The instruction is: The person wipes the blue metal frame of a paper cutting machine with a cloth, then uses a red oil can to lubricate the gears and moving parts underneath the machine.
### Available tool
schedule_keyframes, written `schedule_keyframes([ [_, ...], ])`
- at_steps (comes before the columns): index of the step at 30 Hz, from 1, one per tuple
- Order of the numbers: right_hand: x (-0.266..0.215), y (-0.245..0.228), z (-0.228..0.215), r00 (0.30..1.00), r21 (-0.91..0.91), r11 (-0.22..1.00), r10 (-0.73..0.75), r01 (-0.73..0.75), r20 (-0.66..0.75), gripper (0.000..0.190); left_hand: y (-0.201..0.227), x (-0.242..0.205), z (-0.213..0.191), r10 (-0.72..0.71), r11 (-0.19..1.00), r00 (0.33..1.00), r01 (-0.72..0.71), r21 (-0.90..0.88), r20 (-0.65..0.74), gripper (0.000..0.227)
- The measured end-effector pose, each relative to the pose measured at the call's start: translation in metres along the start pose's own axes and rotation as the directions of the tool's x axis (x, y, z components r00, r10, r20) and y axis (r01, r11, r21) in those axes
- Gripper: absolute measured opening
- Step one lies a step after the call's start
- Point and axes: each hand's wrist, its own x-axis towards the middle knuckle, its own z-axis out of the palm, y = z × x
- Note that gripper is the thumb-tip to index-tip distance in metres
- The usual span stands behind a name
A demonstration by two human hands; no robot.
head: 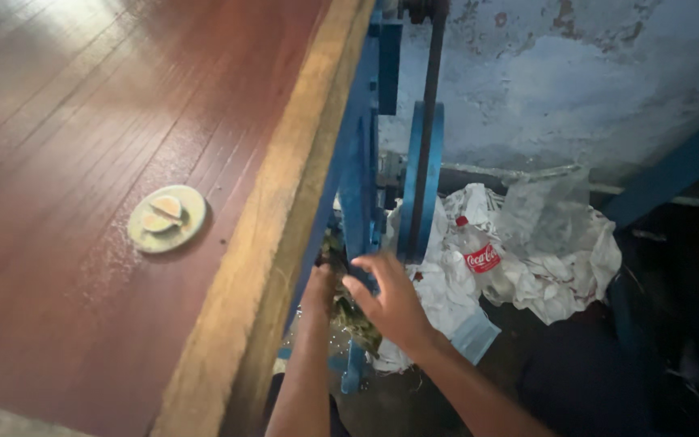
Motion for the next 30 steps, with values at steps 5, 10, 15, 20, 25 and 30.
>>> schedule_keyframes([
  [5, 0.024, 0.011, 0.025, 0.998, -0.045, 0.998, 0.052, -0.053, -0.033, 0.029, -0.037, 0.009, 0.018, -0.067, 0.996, 0.998, 0.066, -0.059, -0.010, 0.048],
  [10, 0.028, 0.012, 0.033, 0.996, -0.010, 0.996, 0.084, -0.084, -0.028, 0.028, -0.041, -0.004, 0.019, -0.111, 0.982, 0.994, 0.111, -0.152, 0.007, 0.042],
  [15, 0.026, 0.012, 0.044, 0.990, -0.029, 0.990, 0.137, -0.138, -0.011, 0.028, -0.053, -0.007, 0.018, -0.154, 0.960, 0.988, 0.152, -0.236, 0.007, 0.036],
  [20, 0.024, 0.018, 0.038, 0.997, -0.051, 0.996, 0.071, -0.073, -0.031, 0.028, -0.055, -0.001, 0.039, -0.185, 0.912, 0.982, 0.189, -0.363, 0.048, 0.030],
  [25, 0.028, 0.036, 0.042, 0.994, -0.050, 0.993, 0.107, -0.108, -0.028, 0.028, -0.075, 0.027, 0.069, -0.220, 0.766, 0.959, 0.283, -0.578, 0.178, 0.026],
  [30, 0.033, 0.046, 0.046, 0.990, -0.048, 0.989, 0.138, -0.139, -0.019, 0.029, -0.093, 0.054, 0.096, -0.192, 0.397, 0.887, 0.462, -0.793, 0.421, 0.022],
])
